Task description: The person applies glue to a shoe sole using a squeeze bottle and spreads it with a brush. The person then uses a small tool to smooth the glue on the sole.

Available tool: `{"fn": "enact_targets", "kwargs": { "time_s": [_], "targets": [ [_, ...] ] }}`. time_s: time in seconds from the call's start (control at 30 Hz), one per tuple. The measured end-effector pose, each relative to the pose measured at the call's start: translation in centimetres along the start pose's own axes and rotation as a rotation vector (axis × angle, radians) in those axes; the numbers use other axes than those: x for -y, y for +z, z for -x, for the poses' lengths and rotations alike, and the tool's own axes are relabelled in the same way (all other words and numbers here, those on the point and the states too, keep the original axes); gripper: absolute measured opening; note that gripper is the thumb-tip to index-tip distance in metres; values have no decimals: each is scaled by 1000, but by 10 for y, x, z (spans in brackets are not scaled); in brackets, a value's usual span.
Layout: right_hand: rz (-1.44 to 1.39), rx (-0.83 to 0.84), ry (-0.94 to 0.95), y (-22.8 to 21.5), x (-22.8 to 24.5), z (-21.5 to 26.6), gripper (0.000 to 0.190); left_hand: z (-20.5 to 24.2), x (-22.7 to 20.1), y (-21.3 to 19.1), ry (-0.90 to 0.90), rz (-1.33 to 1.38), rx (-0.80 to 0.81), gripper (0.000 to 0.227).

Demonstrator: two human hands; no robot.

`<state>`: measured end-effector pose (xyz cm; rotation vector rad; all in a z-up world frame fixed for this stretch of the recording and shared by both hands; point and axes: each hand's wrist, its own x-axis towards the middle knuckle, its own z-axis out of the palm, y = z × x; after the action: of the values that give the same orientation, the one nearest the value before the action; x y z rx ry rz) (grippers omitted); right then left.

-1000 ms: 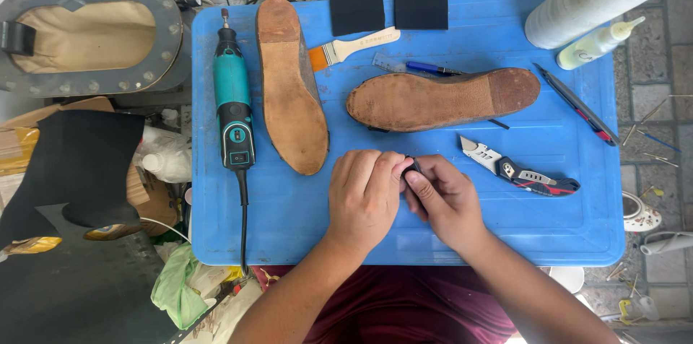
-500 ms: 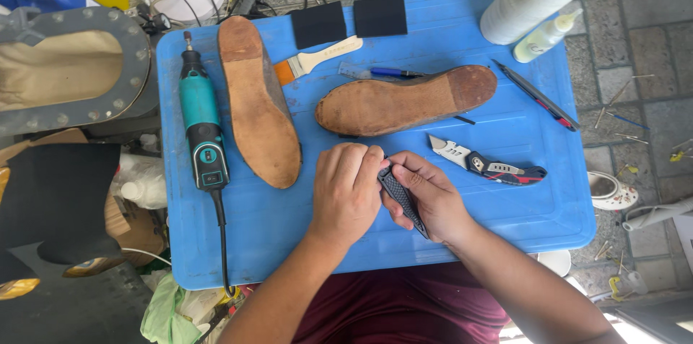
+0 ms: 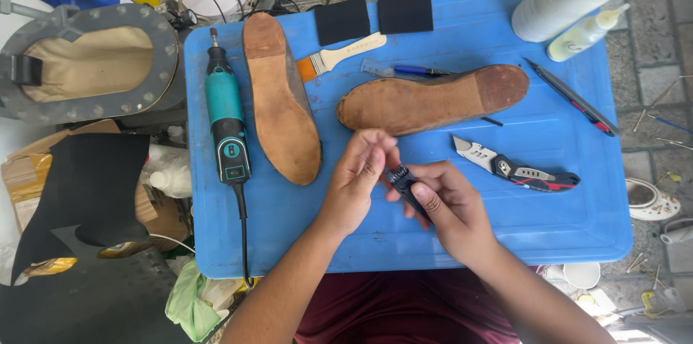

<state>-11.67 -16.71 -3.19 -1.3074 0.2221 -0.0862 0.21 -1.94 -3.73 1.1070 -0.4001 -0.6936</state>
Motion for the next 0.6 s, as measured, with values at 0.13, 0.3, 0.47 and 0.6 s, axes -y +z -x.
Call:
{"fn": "enact_targets", "kwargs": {
  "time_s": [0.13, 0.3, 0.47, 0.6],
  "targets": [
    [293, -37, -172, -4, 3, 3, 13, 1, 0, -13, -148, -31, 128, 25],
    [657, -2, -433, -15, 1, 6, 15, 0, 6, -11, -288, 15, 76, 28],
    [404, -12, -287, -19, -6, 9, 14, 4, 3, -2, -424, 337, 40, 31],
    [353, -108, -137, -13, -1, 8, 13, 16, -9, 14, 41, -167, 49, 32]
  ]
}}
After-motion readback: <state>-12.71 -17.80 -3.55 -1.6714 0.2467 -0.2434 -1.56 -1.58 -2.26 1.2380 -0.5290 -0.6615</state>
